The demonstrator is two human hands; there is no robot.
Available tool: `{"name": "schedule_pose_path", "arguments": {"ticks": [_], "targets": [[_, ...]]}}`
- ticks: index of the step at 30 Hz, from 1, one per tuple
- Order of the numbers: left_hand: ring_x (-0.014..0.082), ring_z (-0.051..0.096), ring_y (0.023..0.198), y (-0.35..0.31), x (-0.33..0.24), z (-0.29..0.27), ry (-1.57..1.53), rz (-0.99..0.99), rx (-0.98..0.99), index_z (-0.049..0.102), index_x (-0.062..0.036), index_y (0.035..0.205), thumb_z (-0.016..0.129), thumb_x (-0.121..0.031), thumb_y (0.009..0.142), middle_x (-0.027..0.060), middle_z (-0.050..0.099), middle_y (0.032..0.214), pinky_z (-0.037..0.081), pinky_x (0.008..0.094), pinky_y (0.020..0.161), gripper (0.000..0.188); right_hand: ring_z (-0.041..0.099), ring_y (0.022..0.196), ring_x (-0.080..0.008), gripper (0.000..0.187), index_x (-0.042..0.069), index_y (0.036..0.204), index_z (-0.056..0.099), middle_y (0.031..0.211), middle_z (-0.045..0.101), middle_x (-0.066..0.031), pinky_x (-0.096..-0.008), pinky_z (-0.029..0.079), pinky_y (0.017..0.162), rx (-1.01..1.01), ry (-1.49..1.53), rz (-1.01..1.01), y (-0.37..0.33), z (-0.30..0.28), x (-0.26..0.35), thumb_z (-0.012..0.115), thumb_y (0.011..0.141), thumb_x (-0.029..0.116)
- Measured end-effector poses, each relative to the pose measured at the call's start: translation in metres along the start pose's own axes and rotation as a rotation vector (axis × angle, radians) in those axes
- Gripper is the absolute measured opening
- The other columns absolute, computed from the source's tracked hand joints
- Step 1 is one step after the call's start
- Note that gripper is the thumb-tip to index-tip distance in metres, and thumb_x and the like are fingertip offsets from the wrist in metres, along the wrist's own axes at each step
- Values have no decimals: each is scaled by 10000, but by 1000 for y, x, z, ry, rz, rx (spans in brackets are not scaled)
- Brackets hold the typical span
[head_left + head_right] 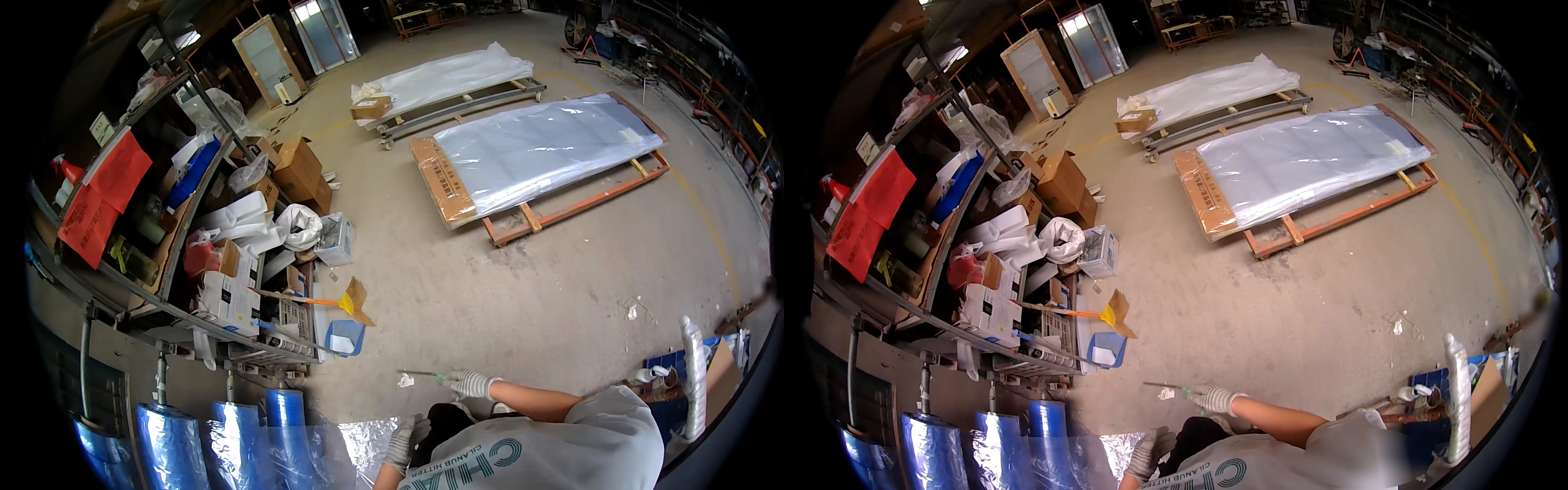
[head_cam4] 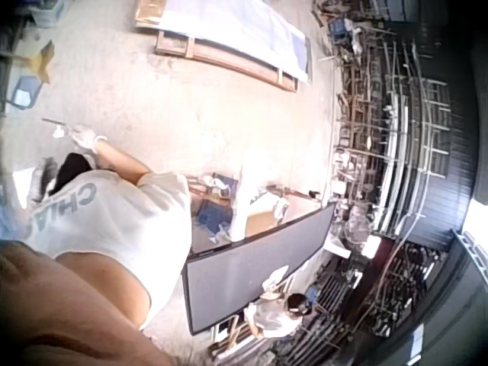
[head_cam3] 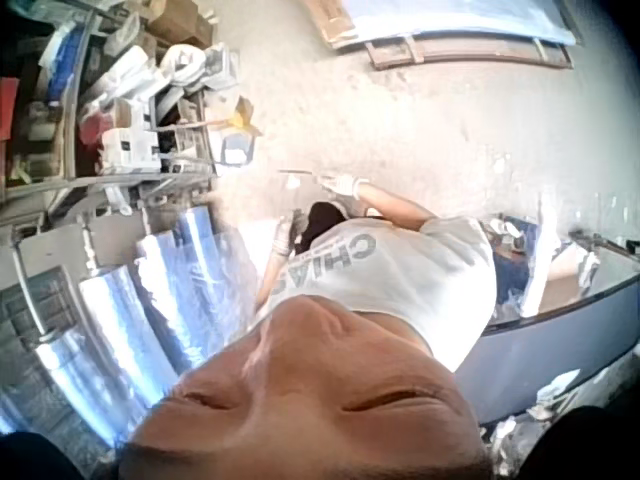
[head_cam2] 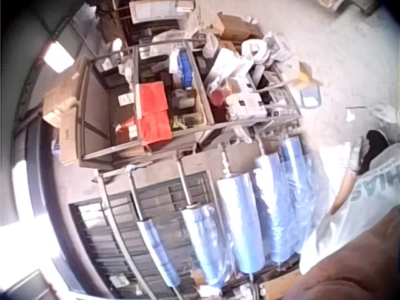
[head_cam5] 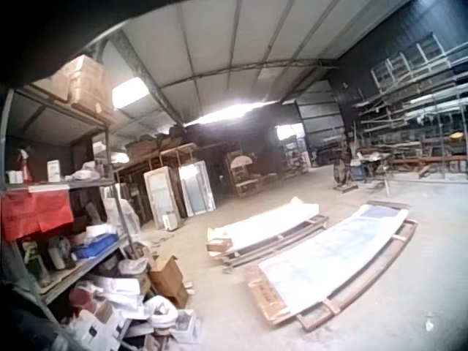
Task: The person walks through a workshop, picks up a cardboard box, and uses a knife to cut the tape and open it. They remove a black product box labeled 'HIGH-END' and place it on a table. The person then opens the product box, removes a plastic-wrapped item, and places it back inside before closing the box.
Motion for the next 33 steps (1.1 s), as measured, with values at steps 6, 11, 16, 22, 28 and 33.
{"name": "schedule_pose_path", "arguments": {"ticks": [6, 11, 16, 22, 28, 33], "targets": [[287, 546, 1128, 148, -106, -27, -548, 136, 24, 499, -28, 1271, 601, -427, 890, 142, 592, 1181, 404, 438, 1035, 561, 628, 676, -263, 325, 96, 1187, 600, 777, 647, -136, -367, 504, 645, 372, -541, -292, 139, 20, 108, 512, 954, 305], [252, 599, 908, 320, -239, 0, -532, -196, 132, 575, -51, 1000, 579, -267, 900, 91, 610, 965, 490, 421, 909, 238, 603, 761, -317, 351, 91, 965, 642, 818, 632, -166, -393, 471, 727, 224, -642, -238, 252, -102, 211, 521, 927, 418], [204, 612, 860, 485, -425, 17, -188, -16, 165, 624, -87, 988, 661, -218, 854, 42, 636, 899, 502, 381, 803, 192, 612, 621, -213, 370, 81, 1148, 615, 777, 638, -110, -329, 515, 618, 86, -365, 89, 374, -219, 282, 575, 922, 371], [132, 591, 776, 628, -604, 84, 365, 188, 173, 691, -55, 932, 664, -198, 865, 24, 661, 819, 473, 287, 735, 161, 599, 806, -140, 416, 56, 1196, 593, 912, 632, -87, -287, 514, 698, -258, 17, 65, 493, -367, 339, 576, 929, 374], [149, 609, 784, 715, -729, 109, 840, 207, 268, 666, -19, 968, 589, -147, 905, 58, 673, 826, 488, 284, 764, 162, 596, 1101, -243, 469, 56, 1267, 539, 1146, 632, -152, -324, 447, 966, 4, -197, -20, 689, -439, 435, 571, 930, 381], [123, 599, 790, 781, -844, 95, 424, 382, 39, 664, -20, 956, 559, -71, 895, 50, 672, 863, 487, 267, 747, 131, 634, 1018, -236, 452, 47, 1187, 618, 1060, 681, -111, -342, 472, 908, 200, -204, 67, 837, -462, 549, 609, 898, 394]]}}
Point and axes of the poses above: each hand's wrist, its own y-axis towards the middle knuckle, its own z-axis out of the palm, x = y × z, the point moved 9 cm from there along y, towards the middle knuckle
